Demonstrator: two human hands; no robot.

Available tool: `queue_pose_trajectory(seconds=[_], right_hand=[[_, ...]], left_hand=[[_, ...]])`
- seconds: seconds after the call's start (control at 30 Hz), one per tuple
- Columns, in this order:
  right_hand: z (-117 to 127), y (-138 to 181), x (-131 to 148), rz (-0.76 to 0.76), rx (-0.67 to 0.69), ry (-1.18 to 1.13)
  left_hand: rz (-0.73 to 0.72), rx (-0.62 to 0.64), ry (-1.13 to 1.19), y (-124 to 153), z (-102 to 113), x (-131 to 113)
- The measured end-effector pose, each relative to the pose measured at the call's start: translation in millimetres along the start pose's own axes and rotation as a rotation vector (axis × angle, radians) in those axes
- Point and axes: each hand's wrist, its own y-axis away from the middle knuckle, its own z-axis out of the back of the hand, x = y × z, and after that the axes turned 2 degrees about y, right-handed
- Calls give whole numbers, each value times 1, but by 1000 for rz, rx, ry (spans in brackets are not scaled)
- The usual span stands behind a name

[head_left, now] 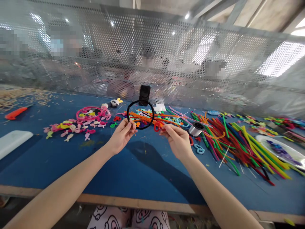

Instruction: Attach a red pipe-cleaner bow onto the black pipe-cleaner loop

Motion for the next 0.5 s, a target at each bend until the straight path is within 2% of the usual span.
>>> queue_pose_trajectory(seconds=[0.27,0.5], right_hand=[[-29,-36,51,-43,69,15],[-51,-66,77,-150,147,74]], left_hand=[[38,-64,73,-5,3,6],[72,-87,168,-9,9,8]])
